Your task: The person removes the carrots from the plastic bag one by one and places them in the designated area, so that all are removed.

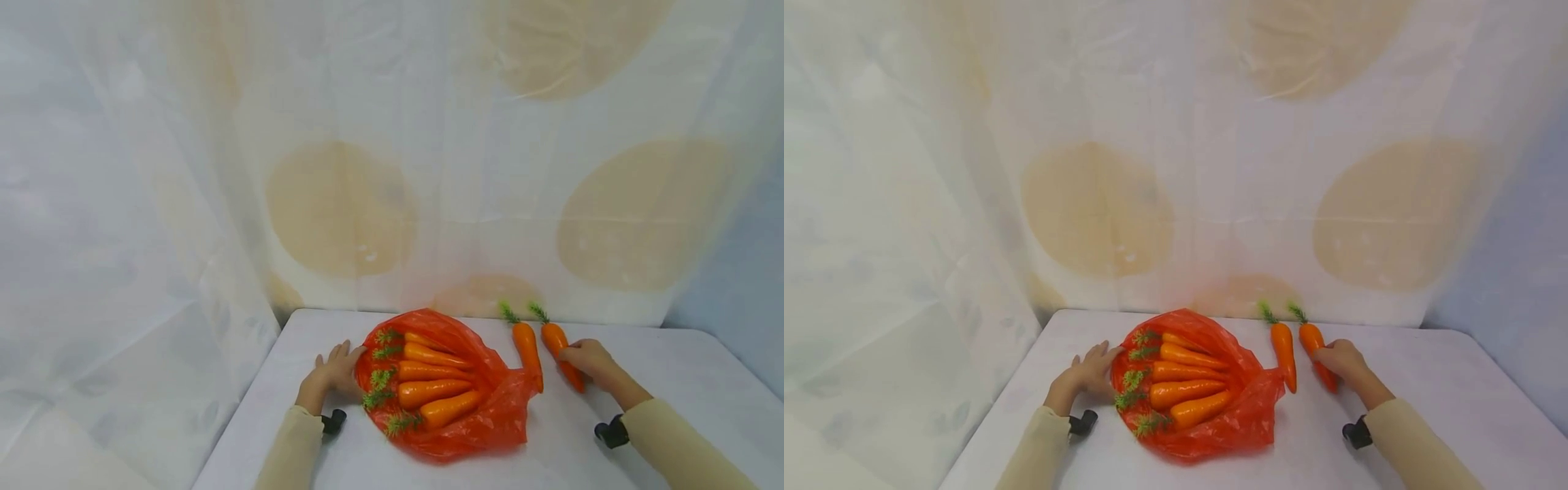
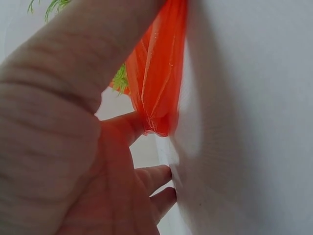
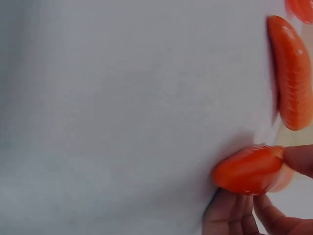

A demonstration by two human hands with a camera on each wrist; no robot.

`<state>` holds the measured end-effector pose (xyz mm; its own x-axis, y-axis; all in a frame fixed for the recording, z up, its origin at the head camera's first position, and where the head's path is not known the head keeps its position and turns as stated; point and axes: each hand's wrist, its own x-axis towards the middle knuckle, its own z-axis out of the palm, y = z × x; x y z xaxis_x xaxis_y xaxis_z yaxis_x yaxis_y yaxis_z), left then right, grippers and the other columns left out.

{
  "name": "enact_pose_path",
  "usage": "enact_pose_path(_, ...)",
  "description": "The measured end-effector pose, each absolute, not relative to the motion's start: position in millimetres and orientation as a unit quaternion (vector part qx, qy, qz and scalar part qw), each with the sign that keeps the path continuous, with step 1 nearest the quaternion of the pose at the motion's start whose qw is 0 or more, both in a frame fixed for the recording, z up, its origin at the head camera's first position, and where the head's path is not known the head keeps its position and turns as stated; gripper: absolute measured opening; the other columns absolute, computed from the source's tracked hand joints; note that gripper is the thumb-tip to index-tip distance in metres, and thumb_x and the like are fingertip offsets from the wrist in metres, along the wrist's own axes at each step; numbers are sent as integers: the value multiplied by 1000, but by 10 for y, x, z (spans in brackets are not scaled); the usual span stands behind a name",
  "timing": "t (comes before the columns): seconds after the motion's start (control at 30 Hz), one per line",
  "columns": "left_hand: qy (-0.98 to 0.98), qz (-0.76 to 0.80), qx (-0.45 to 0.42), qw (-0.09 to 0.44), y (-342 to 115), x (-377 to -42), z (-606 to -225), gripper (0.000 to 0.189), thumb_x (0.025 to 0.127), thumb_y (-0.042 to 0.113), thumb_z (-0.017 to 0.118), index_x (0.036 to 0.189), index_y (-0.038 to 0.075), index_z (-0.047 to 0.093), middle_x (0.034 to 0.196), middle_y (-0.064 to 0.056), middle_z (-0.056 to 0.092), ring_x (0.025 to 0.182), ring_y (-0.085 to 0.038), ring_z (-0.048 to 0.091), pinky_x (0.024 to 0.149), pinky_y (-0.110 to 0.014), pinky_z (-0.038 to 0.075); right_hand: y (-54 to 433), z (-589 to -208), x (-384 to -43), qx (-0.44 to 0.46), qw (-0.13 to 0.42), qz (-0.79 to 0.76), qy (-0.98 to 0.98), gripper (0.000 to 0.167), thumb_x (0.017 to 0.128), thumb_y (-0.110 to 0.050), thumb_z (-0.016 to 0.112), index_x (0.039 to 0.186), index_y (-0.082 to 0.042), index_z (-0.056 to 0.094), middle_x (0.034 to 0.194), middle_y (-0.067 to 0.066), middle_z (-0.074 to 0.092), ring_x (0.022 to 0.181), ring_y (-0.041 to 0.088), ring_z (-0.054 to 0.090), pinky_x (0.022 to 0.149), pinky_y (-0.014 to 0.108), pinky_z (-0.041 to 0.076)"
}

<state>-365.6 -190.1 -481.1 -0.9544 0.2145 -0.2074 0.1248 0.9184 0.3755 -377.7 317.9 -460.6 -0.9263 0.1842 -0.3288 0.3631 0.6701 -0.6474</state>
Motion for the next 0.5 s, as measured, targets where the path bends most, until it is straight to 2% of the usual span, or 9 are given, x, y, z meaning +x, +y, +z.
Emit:
enact_pose_path(0.1, 972, 180, 87, 122, -1899, -3659, -4787, 102, 66, 37, 88, 152, 20, 36, 163, -19, 19, 150, -42, 15, 114, -74, 5, 3190, -4585, -3781, 163, 127, -387, 899, 64, 88, -24, 62, 128, 19, 39, 110, 30, 52, 93, 36, 52, 75, 37, 54)
enact_pose_path(0.27, 973, 181, 88, 116, -1905, -3661, -4760, 102, 65, 38, 88, 152, 20, 37, 161, -19, 22, 149, -41, 17, 114, -74, 5, 3234, -4588, -3811, 153, 128, -386, 900, 70, 90, -30, 67, 131, 19, 39, 114, 32, 52, 96, 36, 53, 78, 38, 54)
enact_pose_path(0.5, 972, 183, 90, 119, -1903, -3645, -4791, 102, 65, 37, 88, 151, 20, 38, 161, -19, 24, 148, -41, 18, 114, -74, 6, 3338, -4680, -3819, 133, 137, -370, 909, 75, 89, -44, 68, 125, 17, 44, 97, 21, 53, 86, 29, 52, 68, 29, 49)
